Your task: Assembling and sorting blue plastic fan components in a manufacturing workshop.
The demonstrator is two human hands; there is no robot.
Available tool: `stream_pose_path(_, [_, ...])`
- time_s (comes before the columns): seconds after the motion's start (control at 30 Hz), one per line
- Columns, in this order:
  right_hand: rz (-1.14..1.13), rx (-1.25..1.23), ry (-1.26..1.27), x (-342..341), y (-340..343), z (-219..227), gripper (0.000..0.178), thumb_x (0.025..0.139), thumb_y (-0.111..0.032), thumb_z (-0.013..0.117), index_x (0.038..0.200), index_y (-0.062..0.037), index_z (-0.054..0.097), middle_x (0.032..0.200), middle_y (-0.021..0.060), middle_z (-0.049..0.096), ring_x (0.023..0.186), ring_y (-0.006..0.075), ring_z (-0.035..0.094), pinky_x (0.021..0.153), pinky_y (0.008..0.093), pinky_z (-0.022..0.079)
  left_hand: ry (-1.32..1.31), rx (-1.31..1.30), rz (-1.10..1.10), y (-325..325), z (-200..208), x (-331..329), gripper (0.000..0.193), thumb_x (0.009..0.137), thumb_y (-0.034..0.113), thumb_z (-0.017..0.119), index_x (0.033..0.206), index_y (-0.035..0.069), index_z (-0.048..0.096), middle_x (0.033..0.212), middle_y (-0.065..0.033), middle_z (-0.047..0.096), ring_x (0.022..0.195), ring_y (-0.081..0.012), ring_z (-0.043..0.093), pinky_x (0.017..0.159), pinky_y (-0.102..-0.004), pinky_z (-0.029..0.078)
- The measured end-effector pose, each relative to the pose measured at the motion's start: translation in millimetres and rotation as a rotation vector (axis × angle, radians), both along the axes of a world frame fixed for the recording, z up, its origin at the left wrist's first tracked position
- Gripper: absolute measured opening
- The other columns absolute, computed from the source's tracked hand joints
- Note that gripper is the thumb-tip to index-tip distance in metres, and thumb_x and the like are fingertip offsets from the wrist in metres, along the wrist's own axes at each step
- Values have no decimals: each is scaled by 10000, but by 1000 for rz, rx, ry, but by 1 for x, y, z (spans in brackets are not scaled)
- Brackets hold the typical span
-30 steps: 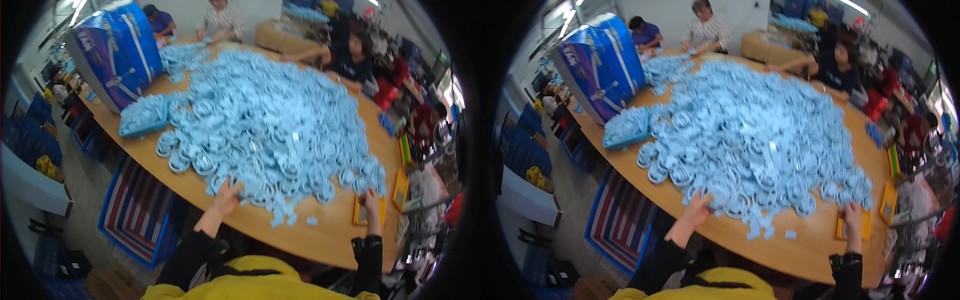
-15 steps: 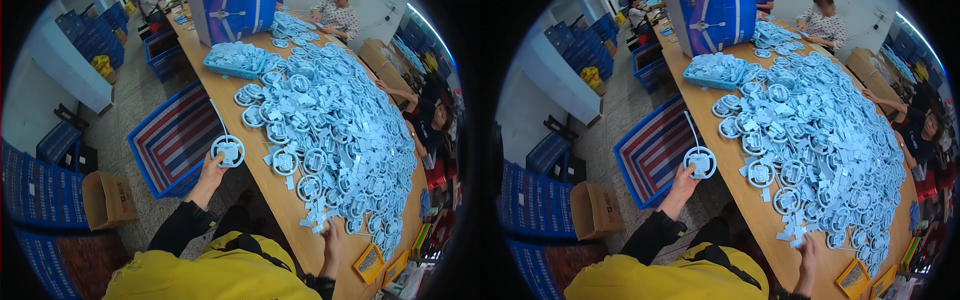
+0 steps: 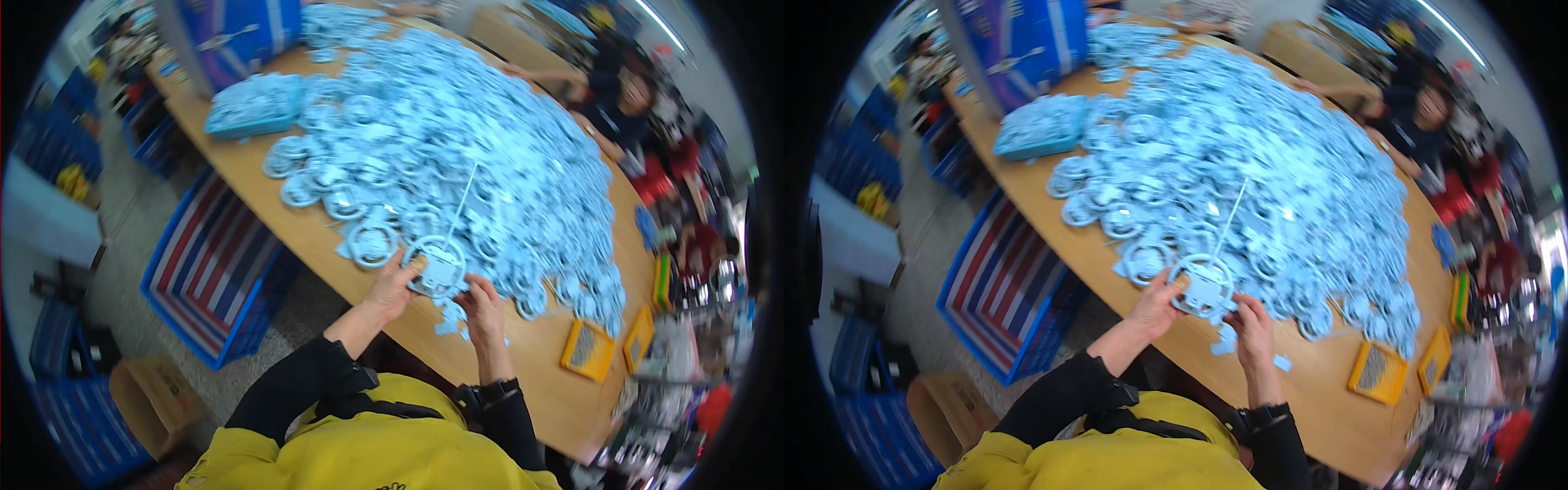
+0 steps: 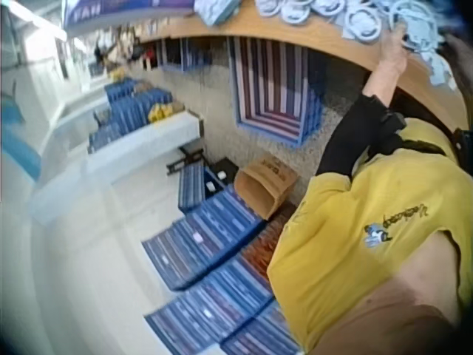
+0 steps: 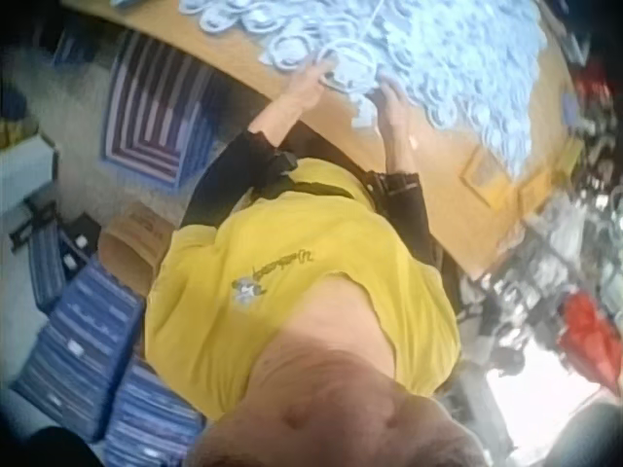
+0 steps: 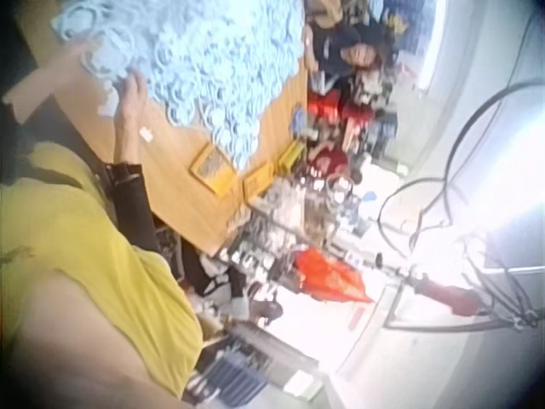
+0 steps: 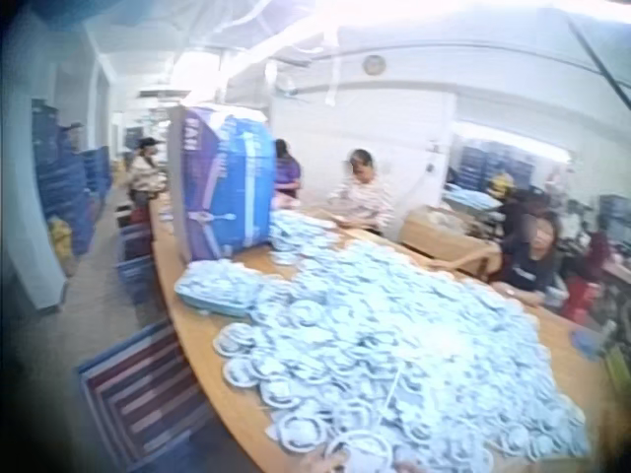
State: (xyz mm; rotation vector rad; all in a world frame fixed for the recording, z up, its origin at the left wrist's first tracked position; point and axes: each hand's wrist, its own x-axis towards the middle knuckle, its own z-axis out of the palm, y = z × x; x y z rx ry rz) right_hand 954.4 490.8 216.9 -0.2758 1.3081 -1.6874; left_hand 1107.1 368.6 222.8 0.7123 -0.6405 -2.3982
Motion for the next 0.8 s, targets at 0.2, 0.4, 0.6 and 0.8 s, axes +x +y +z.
stream_pose_path(0.2, [-214,36,91,-31,58,-33,249,918,-259,601,1081,-70,612,885,-3,623,767,102,590,713,274,502,-108,-40,-314,43,-12,-86,455,886,186,635,1285,76,445,1136,-65,561,934,-165,608,731,-333,541])
stream_pose_path(0.4, [-612,91,-125,-119,145,-64,230,900,-270,613,1020,-74,602,889,13,629,782,125,620,645,292,532,-343,-470,-638,73,-47,-111,645,887,195,643,1418,64,300,1105,-92,554,849,-181,618,710,-301,520])
stream_pose_path(0.6, [-1060,-148,-117,-280,195,-57,279,899,-294,614,1055,-68,570,893,17,608,764,152,587,656,320,498,-445,-463,-765,65,-73,-70,563,905,218,616,1381,48,366,1061,-84,585,817,-153,621,695,-281,508])
stream_pose_path(0.8, [-1051,-232,-95,-302,222,-69,265,891,-247,638,971,-9,554,761,56,573,709,154,565,664,306,500,-594,-461,-672,46,-85,-41,494,912,186,591,1349,33,419,1037,-57,602,791,-124,603,653,-252,481])
